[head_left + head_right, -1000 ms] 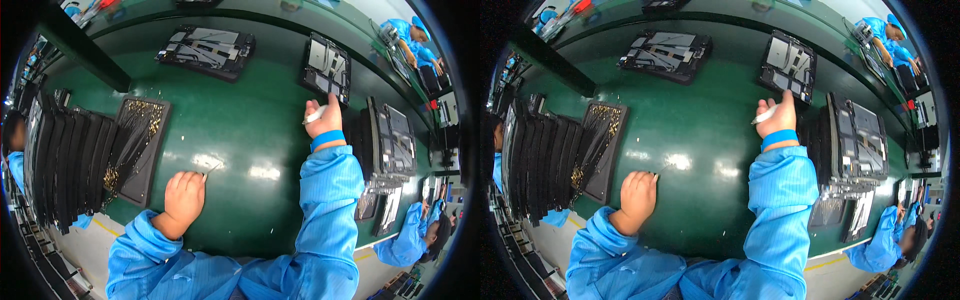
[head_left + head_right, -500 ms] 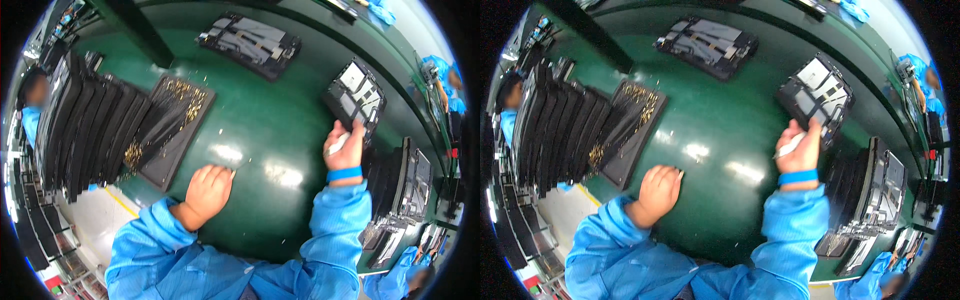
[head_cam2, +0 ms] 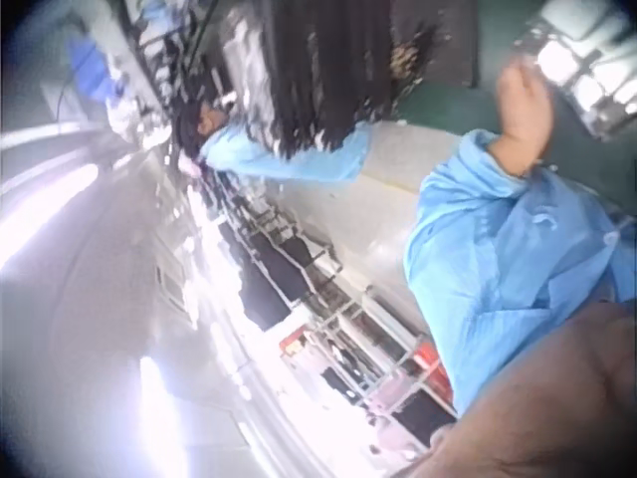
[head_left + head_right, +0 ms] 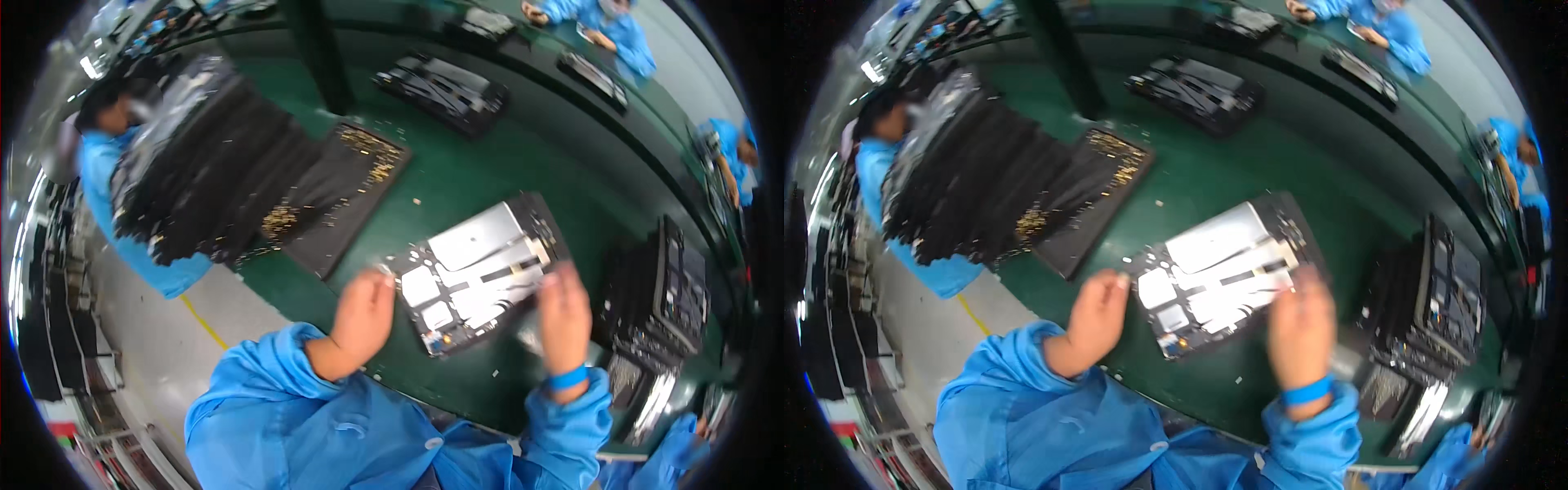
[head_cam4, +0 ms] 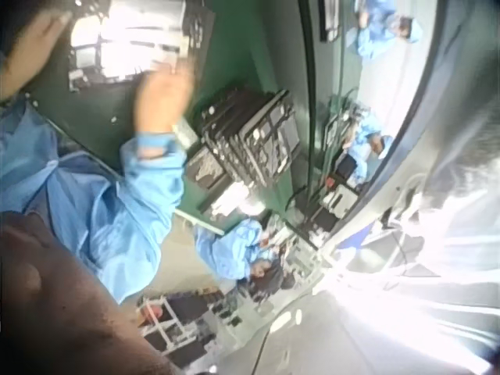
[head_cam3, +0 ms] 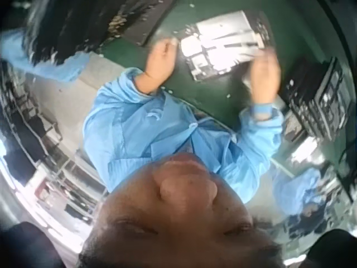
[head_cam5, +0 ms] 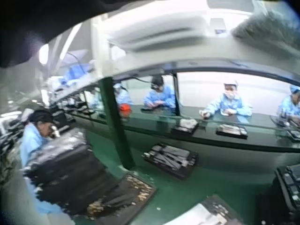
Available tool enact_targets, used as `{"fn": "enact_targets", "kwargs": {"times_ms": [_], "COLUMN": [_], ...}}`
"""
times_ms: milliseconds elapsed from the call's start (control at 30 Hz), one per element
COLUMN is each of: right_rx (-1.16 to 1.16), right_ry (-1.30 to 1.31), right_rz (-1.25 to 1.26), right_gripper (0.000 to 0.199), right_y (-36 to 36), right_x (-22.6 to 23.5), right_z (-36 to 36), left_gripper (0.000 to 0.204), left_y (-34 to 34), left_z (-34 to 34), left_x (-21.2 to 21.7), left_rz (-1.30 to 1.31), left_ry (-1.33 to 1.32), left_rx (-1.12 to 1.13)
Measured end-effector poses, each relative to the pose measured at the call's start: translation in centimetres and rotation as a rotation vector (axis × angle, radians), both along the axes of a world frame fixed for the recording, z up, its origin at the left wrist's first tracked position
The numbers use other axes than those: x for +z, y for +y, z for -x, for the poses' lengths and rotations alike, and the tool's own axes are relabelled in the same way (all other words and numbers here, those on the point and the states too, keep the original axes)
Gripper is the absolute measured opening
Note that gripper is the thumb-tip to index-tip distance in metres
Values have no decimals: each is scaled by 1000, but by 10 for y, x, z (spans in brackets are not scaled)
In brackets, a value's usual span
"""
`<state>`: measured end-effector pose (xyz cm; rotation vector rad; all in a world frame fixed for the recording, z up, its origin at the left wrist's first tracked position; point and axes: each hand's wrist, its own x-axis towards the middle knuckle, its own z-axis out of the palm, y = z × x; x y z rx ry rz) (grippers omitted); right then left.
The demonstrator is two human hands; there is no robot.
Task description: Assembling internal components and wiring of electronic devices on a production line.
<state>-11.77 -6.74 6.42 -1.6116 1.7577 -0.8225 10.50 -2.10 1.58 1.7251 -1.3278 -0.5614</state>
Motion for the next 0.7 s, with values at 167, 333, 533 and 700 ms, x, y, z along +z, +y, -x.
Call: {"fn": "enact_targets", "kwargs": {"times_ms": [167,333,533,700], "right_rx": [-60,-139,-448,-744], "right_ry": [384,322,-76,-545], "right_rz": [-88,-37,-184,-259], "right_gripper": [52,48,46,49], "right_y": [-34,3,76,93], "right_x": [-57,-58,-70,-53], "right_z": [57,48,45,18], "left_gripper": [20,17,21,16], "left_y": [15,-3,-43,-66], "left_z": [11,28,32,32], "left_x": [-8,-31,-32,-18], "left_rz": [-192,2,35,-51], "left_ry": [228,92,-20,-115], "left_rx": [-40,-120,-179,-378]}}
